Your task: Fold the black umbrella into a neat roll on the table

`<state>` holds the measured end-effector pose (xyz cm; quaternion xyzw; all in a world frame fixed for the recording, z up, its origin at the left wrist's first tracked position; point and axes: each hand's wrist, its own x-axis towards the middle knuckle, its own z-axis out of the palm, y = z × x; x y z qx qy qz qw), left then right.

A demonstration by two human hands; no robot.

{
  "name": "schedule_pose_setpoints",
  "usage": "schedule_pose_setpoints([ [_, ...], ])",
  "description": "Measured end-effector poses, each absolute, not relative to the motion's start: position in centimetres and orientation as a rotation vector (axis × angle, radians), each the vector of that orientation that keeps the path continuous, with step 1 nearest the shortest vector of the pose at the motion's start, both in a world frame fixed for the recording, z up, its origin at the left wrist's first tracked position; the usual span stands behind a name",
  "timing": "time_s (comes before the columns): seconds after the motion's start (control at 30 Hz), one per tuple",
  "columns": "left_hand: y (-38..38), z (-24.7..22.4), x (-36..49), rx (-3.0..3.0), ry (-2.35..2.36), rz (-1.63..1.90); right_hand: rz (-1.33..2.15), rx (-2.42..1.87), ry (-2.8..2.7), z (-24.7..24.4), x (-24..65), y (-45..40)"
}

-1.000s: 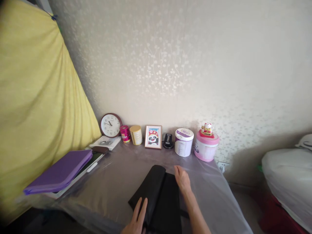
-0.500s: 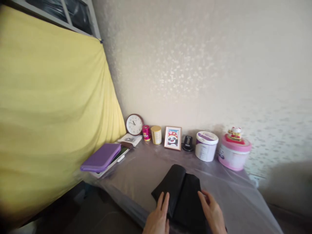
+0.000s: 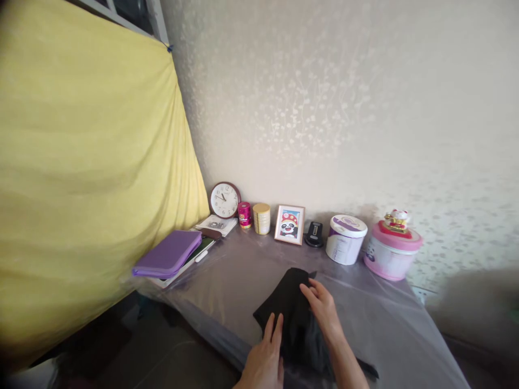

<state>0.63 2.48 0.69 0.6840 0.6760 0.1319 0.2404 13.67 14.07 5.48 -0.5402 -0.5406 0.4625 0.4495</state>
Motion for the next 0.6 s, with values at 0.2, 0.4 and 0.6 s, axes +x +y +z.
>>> schedule_pose_setpoints([
  [0.2, 2.9, 1.0, 0.5, 1.864, 1.814, 0.317, 1.158, -1.365, -1.472, 2.3, 9.5, 16.5],
  [0.4, 2.7, 1.9, 0.2, 1.767, 1.823, 0.388, 0.860, -1.494, -1.816, 0.4, 9.1, 18.0],
  [0.6, 1.1, 2.5, -0.2, 1.628, 1.923, 0.411, 0.775, -1.521, -2.019, 1.3, 8.7, 17.9],
])
